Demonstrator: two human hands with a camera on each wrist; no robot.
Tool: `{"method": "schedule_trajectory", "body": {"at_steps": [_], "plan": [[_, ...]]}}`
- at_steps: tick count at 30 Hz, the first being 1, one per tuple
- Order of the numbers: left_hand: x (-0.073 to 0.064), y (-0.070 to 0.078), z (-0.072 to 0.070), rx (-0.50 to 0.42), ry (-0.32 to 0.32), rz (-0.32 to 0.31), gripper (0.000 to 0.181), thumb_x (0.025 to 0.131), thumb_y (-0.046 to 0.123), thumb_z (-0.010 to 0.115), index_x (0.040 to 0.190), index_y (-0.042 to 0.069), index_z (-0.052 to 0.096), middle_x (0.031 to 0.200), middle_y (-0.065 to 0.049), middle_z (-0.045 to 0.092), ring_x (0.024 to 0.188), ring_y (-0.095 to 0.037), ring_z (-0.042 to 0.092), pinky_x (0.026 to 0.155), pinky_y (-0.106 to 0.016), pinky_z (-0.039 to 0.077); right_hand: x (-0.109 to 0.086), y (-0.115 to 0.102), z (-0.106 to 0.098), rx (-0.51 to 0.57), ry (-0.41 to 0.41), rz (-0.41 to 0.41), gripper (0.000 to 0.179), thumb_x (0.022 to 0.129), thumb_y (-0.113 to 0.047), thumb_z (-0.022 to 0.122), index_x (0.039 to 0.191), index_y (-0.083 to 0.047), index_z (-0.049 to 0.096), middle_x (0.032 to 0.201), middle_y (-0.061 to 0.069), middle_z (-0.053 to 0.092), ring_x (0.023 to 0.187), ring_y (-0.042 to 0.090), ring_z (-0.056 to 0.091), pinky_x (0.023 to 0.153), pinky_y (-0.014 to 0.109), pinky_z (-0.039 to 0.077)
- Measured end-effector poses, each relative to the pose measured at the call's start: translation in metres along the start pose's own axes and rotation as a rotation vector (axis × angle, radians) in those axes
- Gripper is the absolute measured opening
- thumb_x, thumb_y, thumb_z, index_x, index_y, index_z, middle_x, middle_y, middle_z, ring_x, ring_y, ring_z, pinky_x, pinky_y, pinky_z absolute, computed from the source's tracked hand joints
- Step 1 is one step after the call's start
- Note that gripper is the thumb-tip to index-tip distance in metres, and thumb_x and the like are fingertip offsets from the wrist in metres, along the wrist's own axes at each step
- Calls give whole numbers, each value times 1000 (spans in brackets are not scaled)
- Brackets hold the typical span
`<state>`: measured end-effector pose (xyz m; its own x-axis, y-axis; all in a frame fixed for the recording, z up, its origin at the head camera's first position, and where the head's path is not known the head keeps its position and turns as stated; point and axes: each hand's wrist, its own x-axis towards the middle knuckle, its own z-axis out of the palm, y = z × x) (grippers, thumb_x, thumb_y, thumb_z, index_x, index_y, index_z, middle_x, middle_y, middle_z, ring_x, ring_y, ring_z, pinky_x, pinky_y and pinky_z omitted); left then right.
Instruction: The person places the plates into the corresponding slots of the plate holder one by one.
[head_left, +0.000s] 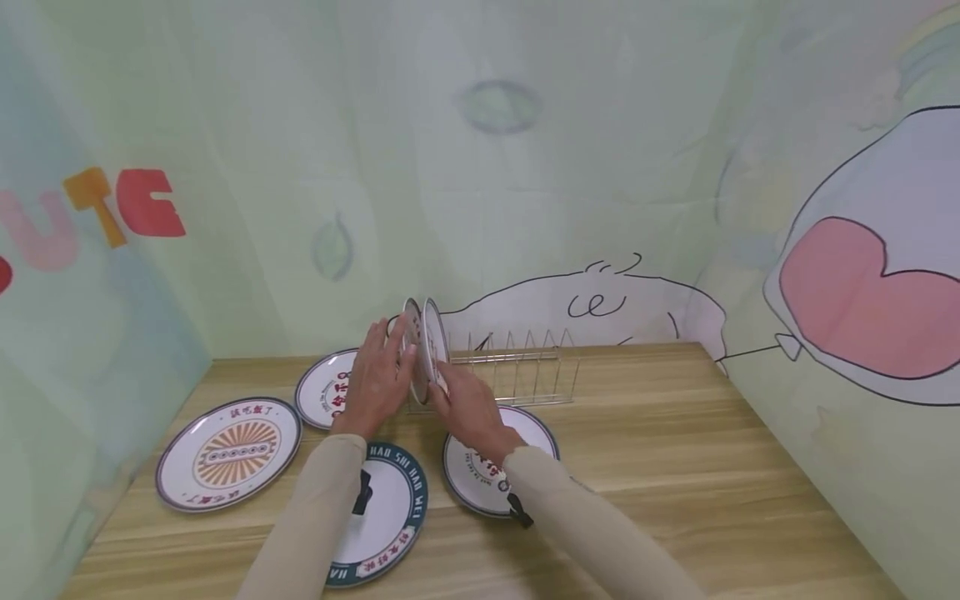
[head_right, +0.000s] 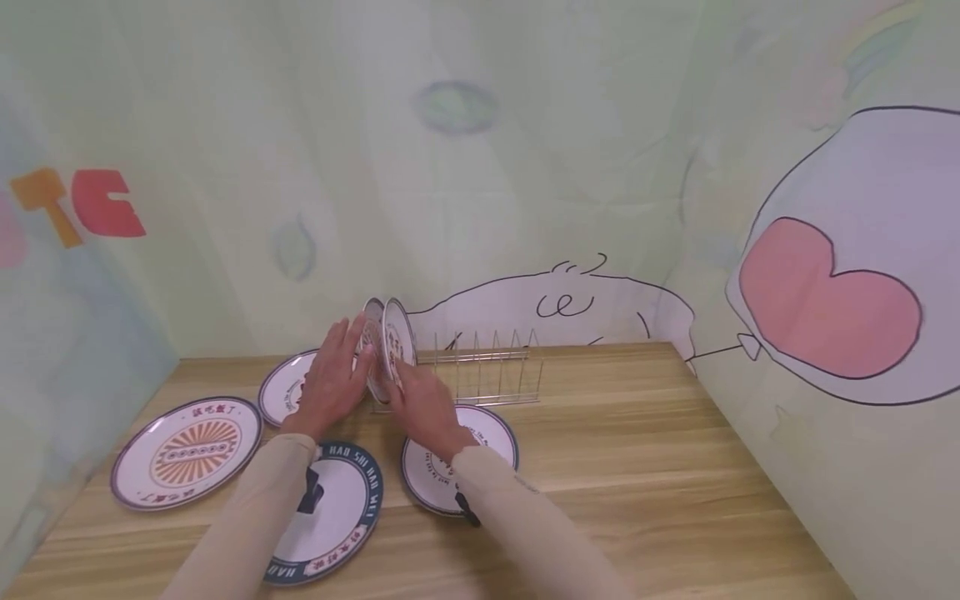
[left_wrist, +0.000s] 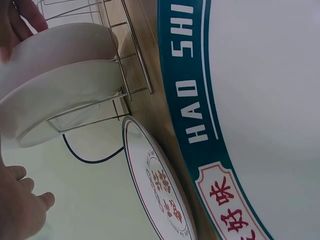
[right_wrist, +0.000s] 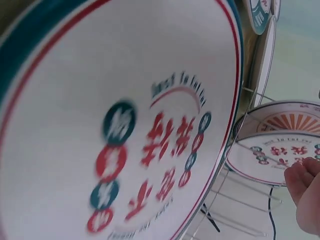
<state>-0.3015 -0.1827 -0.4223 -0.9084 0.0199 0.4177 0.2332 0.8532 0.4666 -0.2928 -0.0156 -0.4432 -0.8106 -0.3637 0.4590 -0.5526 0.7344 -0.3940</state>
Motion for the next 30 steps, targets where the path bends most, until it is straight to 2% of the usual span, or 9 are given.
{"method": "schedule_trajectory", "body": {"at_steps": [4, 7, 14, 18, 22, 26, 30], "plan": [[0, -1, 1, -11, 3, 3, 58, 107, 37, 35, 160, 19, 22, 164, -23, 22, 153, -43, 18, 123, -59, 20, -15, 12, -17, -8, -43, -15, 40, 104, -27, 52, 141, -12, 54, 135, 7, 65, 121, 22, 64, 100, 39, 55], [-1, -2, 1, -16, -3, 3, 57, 107, 37, 35, 160, 19, 22, 164, -23, 22, 153, -43, 17, 123, -59, 19, -33, 21, -31, -21, -96, -18, 43, 103, -28, 53, 143, -10, 53, 140, 10, 61, 129, 25, 59, 106, 42, 51], [1, -1, 2, -20, -1, 14, 57, 107, 38, 33, 160, 20, 21, 165, -23, 20, 153, -43, 17, 123, -60, 20, -86, 42, -51, -195, -311, -112, 49, 100, -34, 58, 140, -5, 56, 144, 14, 57, 136, 32, 52, 113, 46, 44], [2, -1, 1, -25, 10, 25, 57, 107, 37, 34, 160, 20, 21, 164, -23, 21, 152, -44, 19, 122, -61, 21, -115, 53, -53, -307, -421, -187, 58, 100, -50, 53, 143, -11, 54, 149, 14, 53, 141, 33, 47, 114, 49, 42], [1, -1, 0, -30, 20, 25, 57, 107, 36, 34, 160, 19, 22, 164, -24, 22, 152, -45, 20, 122, -62, 21, -133, 61, -53, -334, -499, -247, 70, 97, -66, 42, 150, -20, 46, 157, 12, 43, 147, 33, 38, 116, 56, 36], [1, -2, 0, -32, 20, 23, 57, 107, 35, 35, 160, 19, 22, 163, -24, 23, 152, -45, 20, 122, -61, 21, -143, 66, -52, -315, -520, -280, 75, 96, -69, 38, 155, -23, 38, 161, 13, 35, 150, 33, 32, 118, 59, 31], [1, -3, 1, -30, 13, 21, 57, 107, 36, 34, 160, 20, 20, 164, -24, 21, 152, -45, 19, 122, -61, 21, -147, 71, -52, -333, -506, -302, 74, 97, -69, 37, 156, -24, 35, 162, 14, 33, 150, 34, 32, 118, 58, 32]]}}
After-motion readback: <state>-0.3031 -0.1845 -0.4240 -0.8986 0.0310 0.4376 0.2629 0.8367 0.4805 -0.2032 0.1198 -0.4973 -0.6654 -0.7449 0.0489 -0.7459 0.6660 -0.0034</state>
